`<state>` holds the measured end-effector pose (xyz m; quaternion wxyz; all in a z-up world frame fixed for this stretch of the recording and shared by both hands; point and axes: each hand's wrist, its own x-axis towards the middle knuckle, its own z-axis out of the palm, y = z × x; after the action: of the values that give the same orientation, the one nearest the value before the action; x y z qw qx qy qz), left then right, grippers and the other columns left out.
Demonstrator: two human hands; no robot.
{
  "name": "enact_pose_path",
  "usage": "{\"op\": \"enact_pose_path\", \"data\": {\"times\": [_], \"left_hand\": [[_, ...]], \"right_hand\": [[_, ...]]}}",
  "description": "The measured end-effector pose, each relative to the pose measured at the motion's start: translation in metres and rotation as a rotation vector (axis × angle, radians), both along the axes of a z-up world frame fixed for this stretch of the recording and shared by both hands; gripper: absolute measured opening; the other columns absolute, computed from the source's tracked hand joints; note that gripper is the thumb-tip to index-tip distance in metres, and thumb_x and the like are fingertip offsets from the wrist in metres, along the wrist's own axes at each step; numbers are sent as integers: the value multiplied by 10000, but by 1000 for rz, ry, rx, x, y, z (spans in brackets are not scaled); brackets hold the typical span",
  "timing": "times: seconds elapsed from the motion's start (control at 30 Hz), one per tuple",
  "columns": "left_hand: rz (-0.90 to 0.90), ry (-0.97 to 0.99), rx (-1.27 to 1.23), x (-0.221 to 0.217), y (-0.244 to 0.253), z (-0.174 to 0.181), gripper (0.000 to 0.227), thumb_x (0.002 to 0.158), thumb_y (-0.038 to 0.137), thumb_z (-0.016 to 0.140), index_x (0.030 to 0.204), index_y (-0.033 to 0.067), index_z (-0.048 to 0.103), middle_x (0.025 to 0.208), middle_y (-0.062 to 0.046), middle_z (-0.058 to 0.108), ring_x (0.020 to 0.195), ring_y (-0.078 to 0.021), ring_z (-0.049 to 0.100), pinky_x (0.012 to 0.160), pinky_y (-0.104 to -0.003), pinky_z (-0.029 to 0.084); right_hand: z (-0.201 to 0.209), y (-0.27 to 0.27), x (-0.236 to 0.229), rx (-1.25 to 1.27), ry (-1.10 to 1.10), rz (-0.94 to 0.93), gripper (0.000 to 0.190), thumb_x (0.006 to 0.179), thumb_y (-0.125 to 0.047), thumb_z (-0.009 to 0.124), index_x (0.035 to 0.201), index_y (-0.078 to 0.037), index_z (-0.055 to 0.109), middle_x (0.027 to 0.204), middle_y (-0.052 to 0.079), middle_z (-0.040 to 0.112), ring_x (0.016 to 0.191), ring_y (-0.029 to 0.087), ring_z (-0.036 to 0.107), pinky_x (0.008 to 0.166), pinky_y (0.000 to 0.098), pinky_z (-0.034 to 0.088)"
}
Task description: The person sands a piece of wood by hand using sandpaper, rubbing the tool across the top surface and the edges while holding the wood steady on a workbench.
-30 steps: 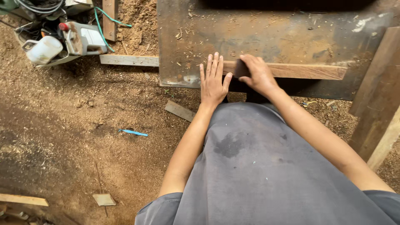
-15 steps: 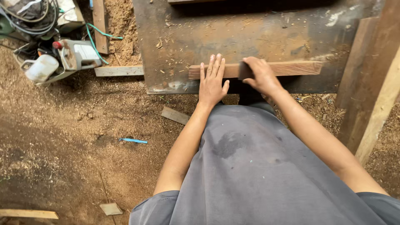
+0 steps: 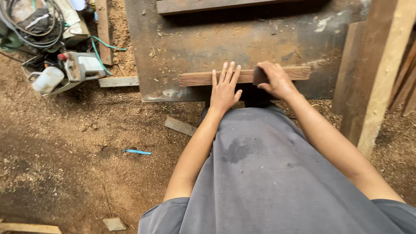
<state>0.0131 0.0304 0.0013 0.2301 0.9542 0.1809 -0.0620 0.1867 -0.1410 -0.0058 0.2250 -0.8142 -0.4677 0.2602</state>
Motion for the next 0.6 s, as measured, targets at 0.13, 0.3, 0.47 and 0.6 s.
{"op": "enact_pose_path", "data": {"times": [0.13,0.3,0.47,0.6], "left_hand": [[9,-19,-54,8,-20,-1,1015,800,324,798,1643,246,238,1698,-87,246,1577,-338,184,1271,-613,163],[-25,10,22,15,-43,4,1035,775,356,809,1622,296,217,1706,-85,186,1579,-330,162,1239,-669,145],[-12,49,10,29,-64,5,1051,750,370,811,1614,281,220,1708,-68,139,1583,-319,123,1234,-703,110],[-18,59,39,27,-67,4,1013,773,257,761,1636,277,233,1720,-46,136,1591,-303,123,1250,-669,115]], "right_hand": [[11,-61,45,-121,94,-184,830,726,-175,902,1460,-60,531,1436,156,577,1188,359,562,1042,443,490],[2,-73,54,-34,220,-259,809,746,-227,879,1451,-67,516,1450,144,557,1244,306,587,1005,398,542],[-10,-50,35,67,18,-36,806,764,-147,904,1457,-19,512,1446,192,568,1295,391,519,1105,471,443],[7,-77,54,30,21,-59,819,724,-135,898,1444,-34,519,1462,190,556,1281,397,525,1089,461,456]]}}
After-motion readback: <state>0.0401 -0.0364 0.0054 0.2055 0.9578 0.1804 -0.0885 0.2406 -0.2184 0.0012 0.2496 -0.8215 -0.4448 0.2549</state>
